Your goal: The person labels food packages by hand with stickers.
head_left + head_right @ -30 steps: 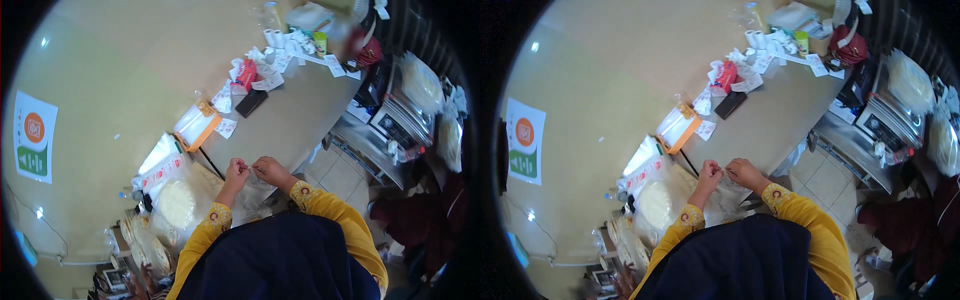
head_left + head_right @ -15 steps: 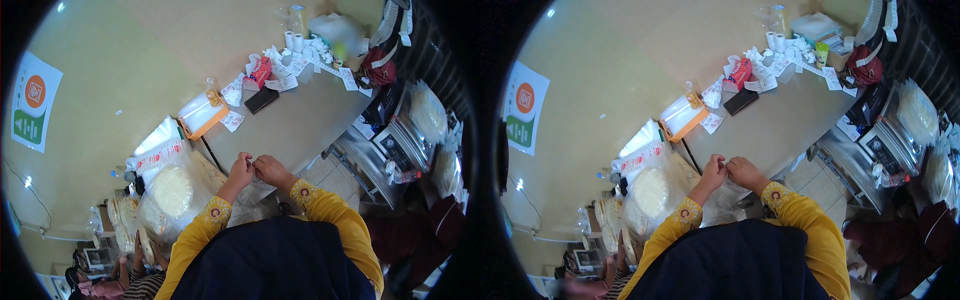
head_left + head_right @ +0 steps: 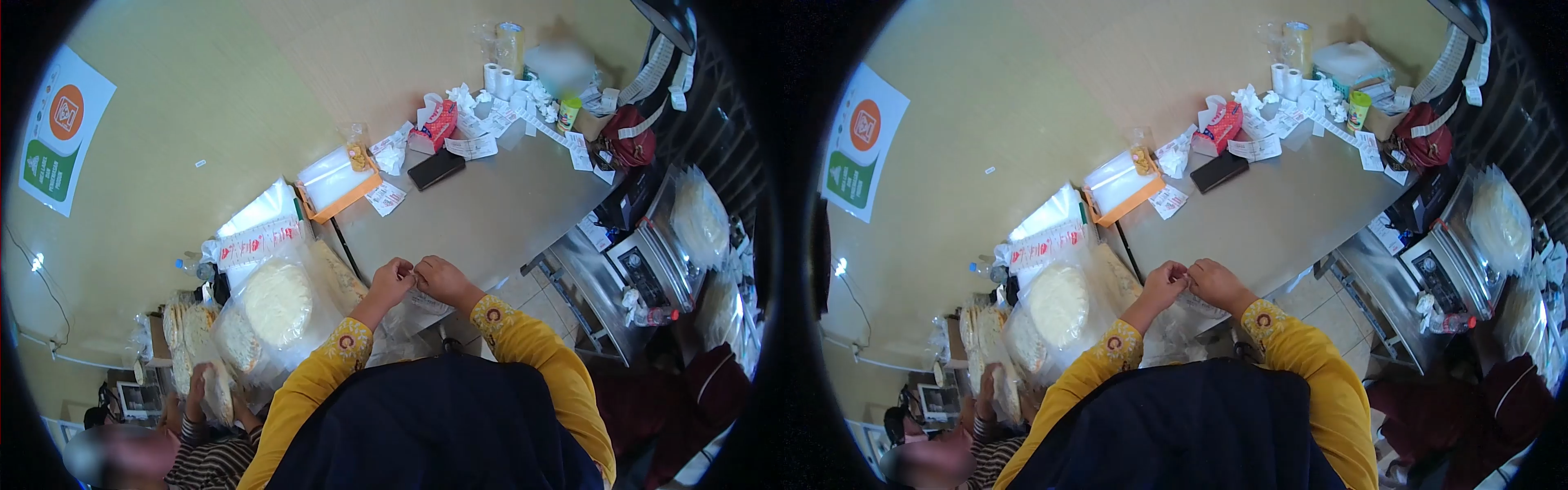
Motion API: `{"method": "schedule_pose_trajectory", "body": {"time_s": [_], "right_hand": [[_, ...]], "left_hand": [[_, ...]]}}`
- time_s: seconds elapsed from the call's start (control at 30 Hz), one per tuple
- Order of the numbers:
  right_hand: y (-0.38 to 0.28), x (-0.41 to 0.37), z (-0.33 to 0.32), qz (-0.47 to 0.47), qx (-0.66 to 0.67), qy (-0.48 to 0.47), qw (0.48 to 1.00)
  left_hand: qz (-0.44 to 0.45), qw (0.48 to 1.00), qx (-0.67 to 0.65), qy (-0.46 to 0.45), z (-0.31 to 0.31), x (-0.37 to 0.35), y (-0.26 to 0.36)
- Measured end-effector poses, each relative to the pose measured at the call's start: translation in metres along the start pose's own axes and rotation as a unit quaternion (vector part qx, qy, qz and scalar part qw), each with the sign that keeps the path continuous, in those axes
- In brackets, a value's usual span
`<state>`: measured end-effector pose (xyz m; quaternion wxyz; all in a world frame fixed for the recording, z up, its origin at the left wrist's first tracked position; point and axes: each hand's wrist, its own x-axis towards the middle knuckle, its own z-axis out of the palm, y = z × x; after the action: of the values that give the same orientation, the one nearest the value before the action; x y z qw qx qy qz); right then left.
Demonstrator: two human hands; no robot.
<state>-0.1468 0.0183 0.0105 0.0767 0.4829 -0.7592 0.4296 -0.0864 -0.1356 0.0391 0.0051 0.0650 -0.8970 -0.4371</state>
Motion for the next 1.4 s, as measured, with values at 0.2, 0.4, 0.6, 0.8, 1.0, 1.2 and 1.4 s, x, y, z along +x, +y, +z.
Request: {"method": "schedule_pose_trajectory", "body": {"time_s": [0.2,0.4,0.6,0.8,1.0,1.2,1.4], "right_hand": [[-0.006,0.006,-0.002,-0.03,0.01,0.009,0.999],[-0.003,0.006,-0.001,0.005,0.045,0.011,0.999],[0.006,0.002,-0.004,0.087,0.117,0.001,0.989],[-0.005,0.006,-0.011,0.091,0.133,0.009,0.987],[-0.008,0.004,-0.02,0.03,0.056,-0.011,0.998],[-0.01,0.013,-0.023,-0.013,0.001,-0.051,0.999],[-0.011,0.02,-0.013,-0.002,-0.037,-0.091,0.995]], "left_hand": [[0.067,0.985,0.16,0.015,-0.005,-0.004,0.013],[0.045,0.993,0.11,0.009,0.005,0.001,-0.005],[-0.096,0.988,-0.111,-0.051,0.008,-0.004,-0.021],[-0.104,0.983,-0.142,-0.056,0.004,-0.008,-0.02],[-0.124,0.978,-0.155,-0.063,0.004,-0.008,-0.017],[-0.055,0.995,-0.07,-0.054,0.005,-0.006,-0.022],[0.042,0.996,0.067,-0.039,0.022,0.004,-0.051]]}}
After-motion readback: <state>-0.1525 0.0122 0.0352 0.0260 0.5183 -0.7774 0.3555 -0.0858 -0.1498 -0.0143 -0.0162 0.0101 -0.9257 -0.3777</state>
